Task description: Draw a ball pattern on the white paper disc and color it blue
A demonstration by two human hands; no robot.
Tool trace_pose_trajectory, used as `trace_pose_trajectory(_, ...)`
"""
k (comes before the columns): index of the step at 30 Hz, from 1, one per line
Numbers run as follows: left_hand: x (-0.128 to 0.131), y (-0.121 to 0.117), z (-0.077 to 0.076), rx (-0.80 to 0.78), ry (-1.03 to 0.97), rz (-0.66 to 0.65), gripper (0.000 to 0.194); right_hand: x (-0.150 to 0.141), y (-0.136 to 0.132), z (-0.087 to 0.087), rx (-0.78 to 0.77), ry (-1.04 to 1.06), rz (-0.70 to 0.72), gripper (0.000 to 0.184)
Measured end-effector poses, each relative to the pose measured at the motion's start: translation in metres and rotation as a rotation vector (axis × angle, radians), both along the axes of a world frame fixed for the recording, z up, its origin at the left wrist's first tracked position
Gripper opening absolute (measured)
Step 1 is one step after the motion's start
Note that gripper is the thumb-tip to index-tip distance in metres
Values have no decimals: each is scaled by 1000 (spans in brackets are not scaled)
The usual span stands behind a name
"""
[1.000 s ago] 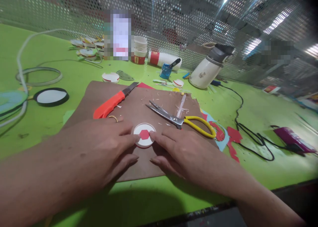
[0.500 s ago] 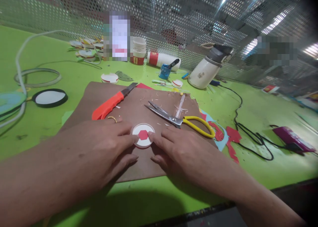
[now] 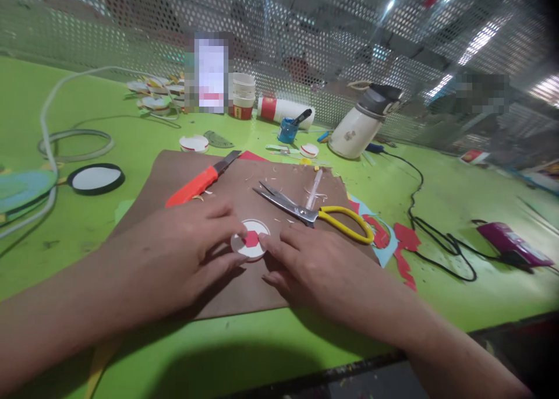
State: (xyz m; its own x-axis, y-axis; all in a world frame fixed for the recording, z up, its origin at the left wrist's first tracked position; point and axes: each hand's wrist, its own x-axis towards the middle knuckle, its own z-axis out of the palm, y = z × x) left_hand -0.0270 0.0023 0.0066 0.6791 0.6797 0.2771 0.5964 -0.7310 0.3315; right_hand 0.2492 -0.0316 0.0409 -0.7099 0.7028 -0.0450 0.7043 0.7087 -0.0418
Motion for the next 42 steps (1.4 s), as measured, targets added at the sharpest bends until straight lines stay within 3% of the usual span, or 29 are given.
trace_pose_trajectory(4, 3, 2, -8, -38, -92, 136, 27, 0, 0, 2, -1, 16, -1, 16)
trace_pose_trajectory(15, 1, 7, -19, -211, -97, 122, 42, 2, 2, -5, -15, 69, 32, 22)
trace_pose_trajectory(20, -3, 7, -23, -233, -125, 89, 33, 2, 1, -5, -17, 41, 31, 24)
trace_pose_trajectory(27, -3, 5, -22, -158, -187, -52, 16, 2, 0, -10, 47, 64, 44, 26)
trace_pose_trajectory(33, -2, 4, -28, -112, -194, -29, 21, 1, 1, -12, 65, 83, 63, 25)
trace_pose_trajectory(42, 10, -5, -13, 6, -5, -30, 29, -2, -2, -11, 25, 98, 66, 31)
